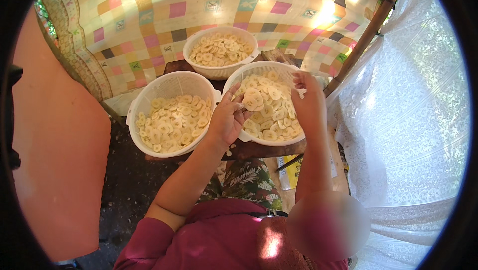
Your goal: The person sorts sliced banana pieces by hand, separating them between two white colanders on a table. The person repeatedly picks up slices, inspects them, and places them into one of the colanders.
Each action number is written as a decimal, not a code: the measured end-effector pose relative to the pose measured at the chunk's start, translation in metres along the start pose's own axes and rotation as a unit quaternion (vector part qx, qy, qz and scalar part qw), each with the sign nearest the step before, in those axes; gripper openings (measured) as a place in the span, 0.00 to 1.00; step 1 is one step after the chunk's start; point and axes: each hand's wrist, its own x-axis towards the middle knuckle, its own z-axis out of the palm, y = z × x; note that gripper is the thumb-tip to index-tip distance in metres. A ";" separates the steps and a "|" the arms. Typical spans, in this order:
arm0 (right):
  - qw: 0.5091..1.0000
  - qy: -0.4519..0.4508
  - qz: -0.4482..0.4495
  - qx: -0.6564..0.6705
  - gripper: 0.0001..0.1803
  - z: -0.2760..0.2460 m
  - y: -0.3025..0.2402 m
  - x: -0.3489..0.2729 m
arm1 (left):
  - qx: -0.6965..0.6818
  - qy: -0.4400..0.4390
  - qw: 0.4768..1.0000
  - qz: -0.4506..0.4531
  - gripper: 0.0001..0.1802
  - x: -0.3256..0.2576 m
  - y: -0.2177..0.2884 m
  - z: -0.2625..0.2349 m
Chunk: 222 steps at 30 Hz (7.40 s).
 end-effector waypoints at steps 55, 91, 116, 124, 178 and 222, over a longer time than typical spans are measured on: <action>0.993 -0.046 0.038 0.101 0.12 0.013 0.014 -0.005 | 0.074 -0.093 0.993 -0.023 0.49 -0.001 0.001 -0.004; 0.971 -0.159 0.076 0.162 0.12 0.026 0.007 -0.022 | 0.114 -0.013 0.993 0.030 0.29 -0.004 -0.005 0.005; 0.981 -0.071 -0.162 -0.074 0.11 0.028 -0.019 -0.020 | 0.182 -0.018 0.983 0.024 0.24 -0.006 -0.006 0.012; 0.973 -0.101 -0.196 -0.069 0.09 0.025 -0.020 -0.019 | 0.203 -0.020 0.979 0.024 0.23 -0.007 -0.005 0.014; 0.994 -0.054 -0.006 0.097 0.10 -0.025 -0.013 0.000 | 0.331 -0.026 0.939 0.094 0.21 0.017 0.014 0.048; 0.982 -0.002 0.078 0.170 0.07 -0.004 0.029 -0.003 | 0.870 -0.172 0.462 -0.038 0.29 0.007 0.150 -0.150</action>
